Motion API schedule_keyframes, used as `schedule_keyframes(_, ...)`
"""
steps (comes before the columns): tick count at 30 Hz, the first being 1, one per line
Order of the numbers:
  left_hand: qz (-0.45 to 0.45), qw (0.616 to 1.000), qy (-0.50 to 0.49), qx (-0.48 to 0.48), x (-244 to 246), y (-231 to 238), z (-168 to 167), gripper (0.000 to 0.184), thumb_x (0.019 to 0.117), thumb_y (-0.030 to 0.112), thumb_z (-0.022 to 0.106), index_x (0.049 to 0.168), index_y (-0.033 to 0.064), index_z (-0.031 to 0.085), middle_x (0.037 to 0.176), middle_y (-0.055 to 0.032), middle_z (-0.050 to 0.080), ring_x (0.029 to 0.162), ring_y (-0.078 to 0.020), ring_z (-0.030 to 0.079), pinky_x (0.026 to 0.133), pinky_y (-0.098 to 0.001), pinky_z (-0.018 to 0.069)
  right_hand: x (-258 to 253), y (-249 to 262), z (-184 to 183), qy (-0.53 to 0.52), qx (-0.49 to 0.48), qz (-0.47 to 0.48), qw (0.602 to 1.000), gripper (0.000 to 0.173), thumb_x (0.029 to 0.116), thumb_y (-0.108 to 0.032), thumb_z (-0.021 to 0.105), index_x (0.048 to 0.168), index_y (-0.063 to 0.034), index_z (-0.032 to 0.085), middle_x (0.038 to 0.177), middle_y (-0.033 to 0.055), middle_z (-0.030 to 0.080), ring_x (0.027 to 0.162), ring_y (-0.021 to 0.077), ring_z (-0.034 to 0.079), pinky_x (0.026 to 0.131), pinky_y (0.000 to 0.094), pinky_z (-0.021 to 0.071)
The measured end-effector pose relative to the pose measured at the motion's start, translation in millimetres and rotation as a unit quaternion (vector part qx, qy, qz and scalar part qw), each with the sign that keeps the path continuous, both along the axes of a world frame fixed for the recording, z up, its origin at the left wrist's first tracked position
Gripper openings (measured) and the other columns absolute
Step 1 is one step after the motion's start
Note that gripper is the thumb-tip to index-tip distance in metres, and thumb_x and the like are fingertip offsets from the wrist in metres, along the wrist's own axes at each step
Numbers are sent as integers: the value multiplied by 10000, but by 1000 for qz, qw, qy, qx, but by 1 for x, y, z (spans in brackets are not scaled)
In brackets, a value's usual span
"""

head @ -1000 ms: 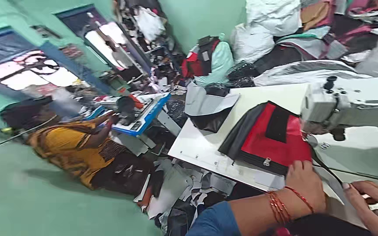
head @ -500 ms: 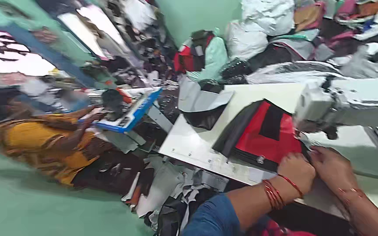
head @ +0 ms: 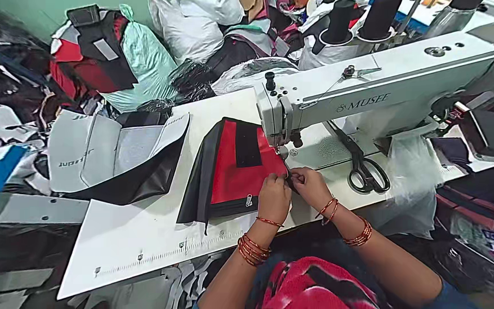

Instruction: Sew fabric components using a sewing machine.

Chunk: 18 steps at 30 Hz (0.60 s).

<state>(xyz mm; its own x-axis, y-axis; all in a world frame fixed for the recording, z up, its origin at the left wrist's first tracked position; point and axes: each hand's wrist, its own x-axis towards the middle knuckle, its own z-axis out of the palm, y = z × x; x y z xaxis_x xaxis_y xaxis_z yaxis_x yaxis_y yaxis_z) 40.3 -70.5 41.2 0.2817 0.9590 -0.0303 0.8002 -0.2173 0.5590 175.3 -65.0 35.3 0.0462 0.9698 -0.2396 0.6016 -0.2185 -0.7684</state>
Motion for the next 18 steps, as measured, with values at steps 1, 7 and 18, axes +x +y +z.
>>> schedule_keyframes(1,-1,1000,-2,-11,0,1,0,344,989,51,508,1269,-40,685,1217,-269,667,1185,-396,636,1043,-471,494,-2,-2,-2,12,7,-5,1000,318,1012,-58,540,1290,30,668,1148,192,705,984,226,680,919,339,524)
schedule_keyframes(7,-39,997,29,-61,0,6,3,378,1013,68,480,1340,-25,645,1299,-260,636,1267,-387,589,1093,-456,456,-1,-5,-10,62,29,-26,997,297,992,-47,548,1241,35,690,1098,185,715,915,186,676,862,314,533)
schedule_keyframes(18,-145,984,49,-89,-9,8,13,462,1003,280,454,1133,-75,720,1301,-284,604,1277,-428,539,1072,-513,437,7,-9,-9,59,36,3,998,315,966,-13,563,1245,25,705,1096,190,697,933,178,657,870,290,520)
